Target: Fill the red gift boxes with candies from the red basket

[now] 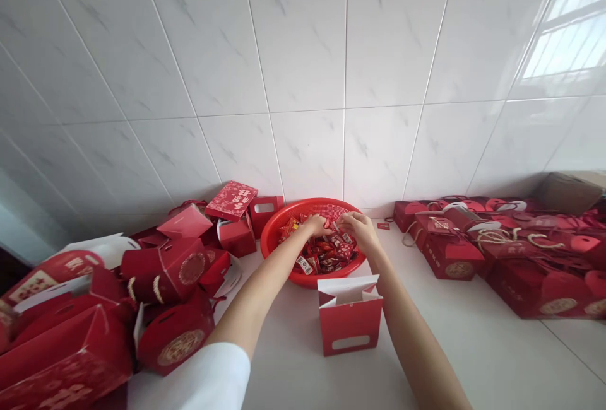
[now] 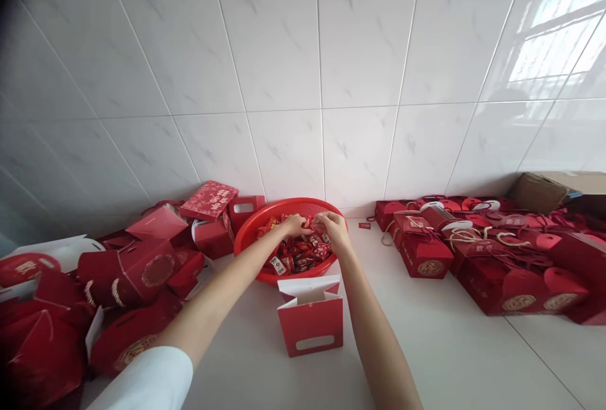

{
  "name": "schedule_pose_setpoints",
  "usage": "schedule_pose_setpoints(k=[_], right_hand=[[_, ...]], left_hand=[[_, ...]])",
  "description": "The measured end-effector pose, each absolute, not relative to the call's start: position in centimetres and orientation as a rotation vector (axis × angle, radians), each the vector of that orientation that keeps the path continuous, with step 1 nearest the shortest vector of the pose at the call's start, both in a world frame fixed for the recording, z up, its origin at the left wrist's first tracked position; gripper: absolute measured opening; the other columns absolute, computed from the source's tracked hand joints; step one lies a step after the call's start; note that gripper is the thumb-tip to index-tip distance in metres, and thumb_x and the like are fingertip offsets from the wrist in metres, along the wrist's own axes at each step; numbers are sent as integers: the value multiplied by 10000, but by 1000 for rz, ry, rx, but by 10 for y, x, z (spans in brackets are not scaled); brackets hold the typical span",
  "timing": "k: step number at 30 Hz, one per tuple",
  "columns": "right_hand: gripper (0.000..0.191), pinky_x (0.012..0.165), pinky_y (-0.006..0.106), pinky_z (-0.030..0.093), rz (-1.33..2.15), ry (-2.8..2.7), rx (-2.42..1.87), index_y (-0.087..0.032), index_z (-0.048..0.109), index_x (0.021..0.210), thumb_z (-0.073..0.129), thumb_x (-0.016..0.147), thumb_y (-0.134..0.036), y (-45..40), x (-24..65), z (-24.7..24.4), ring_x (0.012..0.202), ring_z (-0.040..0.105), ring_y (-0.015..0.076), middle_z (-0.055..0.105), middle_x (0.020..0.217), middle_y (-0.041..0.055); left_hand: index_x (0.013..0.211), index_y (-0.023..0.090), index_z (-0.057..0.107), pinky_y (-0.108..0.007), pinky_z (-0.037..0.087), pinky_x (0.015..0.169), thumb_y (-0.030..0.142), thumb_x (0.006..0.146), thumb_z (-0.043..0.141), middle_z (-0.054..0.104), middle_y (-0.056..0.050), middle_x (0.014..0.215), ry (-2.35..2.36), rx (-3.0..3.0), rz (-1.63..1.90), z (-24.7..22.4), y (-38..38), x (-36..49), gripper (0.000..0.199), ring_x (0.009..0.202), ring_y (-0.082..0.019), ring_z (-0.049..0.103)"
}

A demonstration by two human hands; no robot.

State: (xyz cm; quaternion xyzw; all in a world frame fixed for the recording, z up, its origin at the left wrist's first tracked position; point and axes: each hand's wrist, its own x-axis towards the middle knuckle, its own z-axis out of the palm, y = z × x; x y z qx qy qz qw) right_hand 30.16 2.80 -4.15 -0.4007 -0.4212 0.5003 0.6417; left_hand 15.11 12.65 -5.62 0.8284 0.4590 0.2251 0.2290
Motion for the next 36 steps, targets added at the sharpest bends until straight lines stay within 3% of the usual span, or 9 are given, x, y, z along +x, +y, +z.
schedule_pose_setpoints(k=[3,6,12,19,23,27,33,36], right_hand=[[315,681,317,519,1119,-911,-900,-187,654,655,780,585,-468,31,303,-49,688,645,183,703,723,52],[279,713,321,523,1071,-847,-895,-203,638,679,762,589,-437,35,306,-54,735,645,191,699,746,39],[304,743,323,526,988,-787,-910,-215,614,722,769,601,-446,39,306,-58,842,653,212,700,844,37],[496,826,337,522,1123,-1020,-861,-220,681,1081,794,695,-511,23,304,-48,1000,662,229,737,1061,63],[374,710,291,491,1193,-1112,-780,-204,656,864,841,663,-460,20,306,-47,788,641,176,727,859,17],[383,591,261,428,1232,-1084,-706,-219,545,738,856,657,-429,21,307,-50,609,540,122,659,722,-40],[284,705,288,475,1212,-1076,-658,-225,622,753,840,640,-366,22,308,-49,724,595,159,689,777,-20],[237,775,299,494,1265,-1038,-642,-227,681,779,800,643,-380,24,311,-46,860,634,196,726,881,10]], left_hand=[[431,207,473,-314,451,686,392,578,825,493,37,466,1231,2228,473,-59,130,149,424,629,-197,586],[481,191,513,-310,423,630,471,587,811,502,42,491,1141,2164,481,-48,128,140,422,573,-165,519],[665,184,610,-325,462,740,621,675,706,617,-8,716,985,2070,754,-25,106,121,448,725,-181,574],[753,185,667,-352,516,790,501,645,791,673,-15,780,888,1878,963,-28,76,118,356,777,-198,630],[726,189,677,-371,535,812,468,610,819,686,-14,757,878,1858,958,-30,73,120,334,768,-202,646],[772,181,700,-379,547,841,446,636,819,713,-25,803,854,1821,971,-31,73,121,320,781,-199,668],[926,176,753,-391,551,907,447,704,802,757,-42,927,755,1836,976,-35,75,121,353,874,-211,693],[900,179,764,-380,559,878,438,725,793,750,-49,922,740,1936,1053,-37,80,121,315,887,-217,691]])
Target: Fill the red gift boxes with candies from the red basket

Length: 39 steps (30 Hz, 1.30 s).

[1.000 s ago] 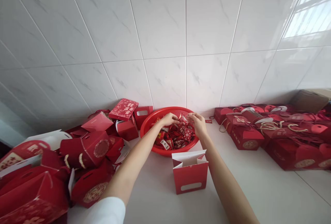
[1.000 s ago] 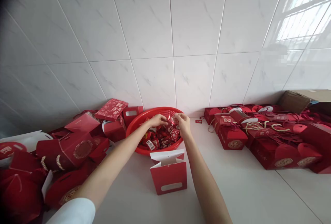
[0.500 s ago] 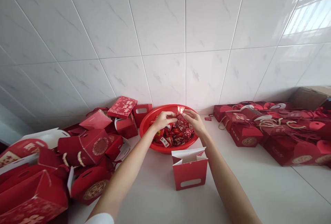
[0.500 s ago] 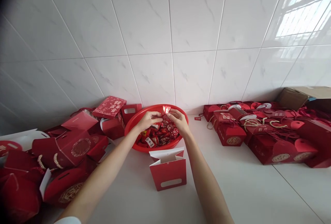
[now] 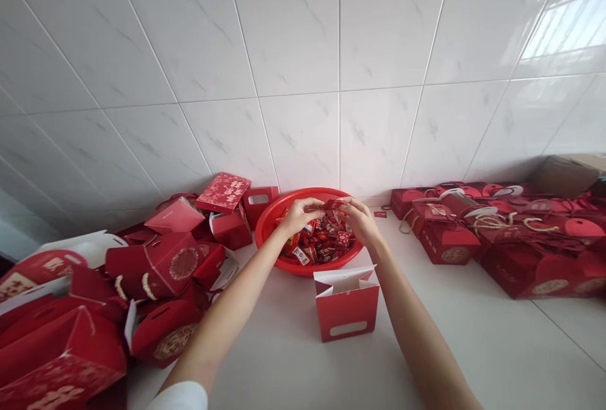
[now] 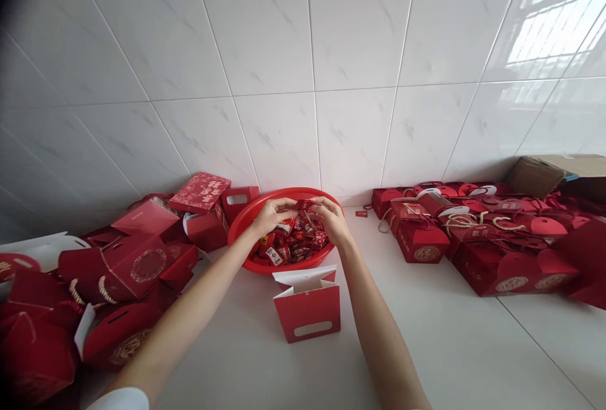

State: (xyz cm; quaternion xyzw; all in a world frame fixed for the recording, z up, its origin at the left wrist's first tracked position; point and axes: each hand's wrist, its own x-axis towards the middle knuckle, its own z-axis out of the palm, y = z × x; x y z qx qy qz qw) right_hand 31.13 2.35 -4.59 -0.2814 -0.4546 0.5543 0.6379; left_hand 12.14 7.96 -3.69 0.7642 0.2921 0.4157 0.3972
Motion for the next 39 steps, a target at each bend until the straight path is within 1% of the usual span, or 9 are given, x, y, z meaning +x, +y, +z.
schedule_pose_setpoints(k=[5,10,15,18,23,27,33,37,39], right_hand=[[350,701,290,496,1323,-967,-736,-221,678,782,746,705,-555,26,313,-47,885,659,211,735,929,45],[372,661,285,496,1274,-1141,-821,-196,672,836,872,543,-309,28,309,-56,725,648,171,722,801,14],[220,630,287,485,1070,-1163,-964,-199,646,830,715,657,-317,32,309,-62,676,622,161,697,747,8],[175,704,303,507,1090,-1354,-947,-194,656,794,687,633,-255,31,311,-58,786,653,188,707,816,21],[335,807,314,515,1160,-2254,-1176,-212,749,873,773,546,-144,24,305,-48,949,663,248,729,976,30],[336,742,289,517,1002,-2364,-1422,-224,763,903,731,601,-83,20,300,-43,966,678,272,741,1031,42],[413,726,214,497,939,-2312,-1477,-208,730,977,578,673,28,20,311,-41,961,689,196,755,1008,38],[288,640,257,451,840,-2291,-1578,-176,703,739,604,565,32,23,312,-45,840,666,243,735,854,71],[248,624,268,434,819,-2258,-1564,-177,677,655,582,552,27,24,312,-47,783,650,237,716,781,67]], left_hand=[[798,205,765,-327,555,830,320,842,695,719,-49,921,731,2237,1247,-38,83,124,141,898,-193,680],[802,206,755,-297,550,809,253,884,662,711,-39,920,747,2385,1236,-38,81,127,133,873,-170,682],[899,202,762,-334,554,878,163,858,642,746,-37,937,1010,2361,1197,-37,82,125,132,910,-194,697],[867,197,761,-356,554,919,51,799,605,759,-41,960,1228,2288,1170,-38,86,122,224,939,-206,706],[898,178,757,-365,564,934,11,809,516,776,-68,1030,1375,2208,1148,-43,96,116,306,978,-206,719],[902,169,761,-334,582,885,71,835,535,793,-71,994,1396,2205,994,-46,100,112,256,937,-203,739],[926,198,786,-276,574,836,100,821,533,802,-37,966,1272,2332,601,-47,94,115,291,907,-194,750],[1002,259,784,-283,542,900,111,732,652,793,-13,1070,1199,2449,295,-53,97,121,334,1004,-220,732],[1083,278,758,-304,529,928,125,635,748,762,-29,1183,1208,2494,173,-58,103,124,474,1089,-255,705]])
